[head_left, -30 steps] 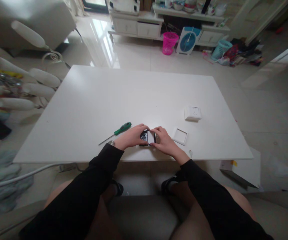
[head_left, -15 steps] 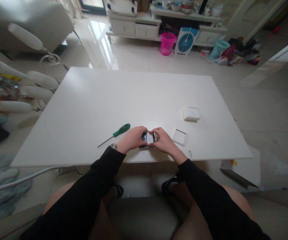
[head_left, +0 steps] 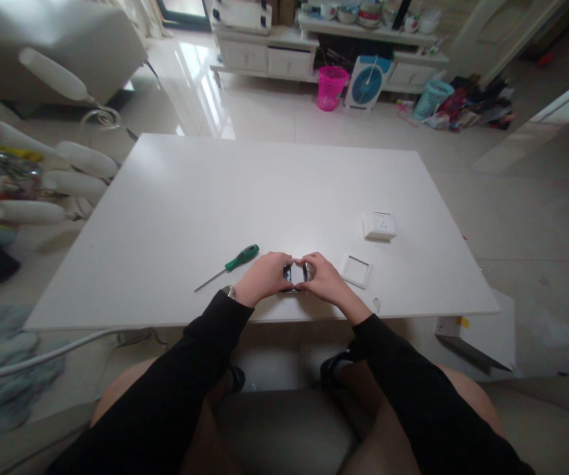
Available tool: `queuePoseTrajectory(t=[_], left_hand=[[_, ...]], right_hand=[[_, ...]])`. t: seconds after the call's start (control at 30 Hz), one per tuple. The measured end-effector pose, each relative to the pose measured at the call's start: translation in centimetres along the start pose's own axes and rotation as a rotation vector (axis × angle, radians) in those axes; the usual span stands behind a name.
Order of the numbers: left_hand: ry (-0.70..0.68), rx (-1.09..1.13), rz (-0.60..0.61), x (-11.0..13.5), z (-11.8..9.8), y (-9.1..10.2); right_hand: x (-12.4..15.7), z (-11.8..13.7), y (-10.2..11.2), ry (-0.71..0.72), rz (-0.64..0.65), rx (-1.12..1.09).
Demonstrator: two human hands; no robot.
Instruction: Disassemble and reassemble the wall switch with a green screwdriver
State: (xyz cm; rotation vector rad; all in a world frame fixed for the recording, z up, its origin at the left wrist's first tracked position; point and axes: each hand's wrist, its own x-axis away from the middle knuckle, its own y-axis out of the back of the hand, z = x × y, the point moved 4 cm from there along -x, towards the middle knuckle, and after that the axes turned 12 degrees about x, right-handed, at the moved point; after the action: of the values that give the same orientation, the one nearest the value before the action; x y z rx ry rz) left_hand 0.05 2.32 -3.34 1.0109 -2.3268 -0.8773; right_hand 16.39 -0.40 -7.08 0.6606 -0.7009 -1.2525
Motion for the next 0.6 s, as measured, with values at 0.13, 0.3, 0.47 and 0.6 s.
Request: queuePoseTrajectory(t=[0.13, 0.3, 0.47, 0.6], left_hand=[[0.000, 0.004, 0.010, 0.0, -0.1, -0.1], [0.011, 0.003, 0.017, -0.1, 0.2, -0.4], [0.013, -0.025, 0.013, -0.3, 0.6, -0.5], [0.014, -0.026, 0.016, -0.3, 0.6, -0.5]], right_hand=[[-0.1, -0.1, 0.0, -0.015, -0.009, 0.011], [-0.2, -0.4, 0.0, -0.015, -0.018, 0.006], [-0.5, -0.8, -0.2, -0.031, -0.018, 0.008], [-0.7, -1.3, -0.7, -0.053, -0.007, -0.022]])
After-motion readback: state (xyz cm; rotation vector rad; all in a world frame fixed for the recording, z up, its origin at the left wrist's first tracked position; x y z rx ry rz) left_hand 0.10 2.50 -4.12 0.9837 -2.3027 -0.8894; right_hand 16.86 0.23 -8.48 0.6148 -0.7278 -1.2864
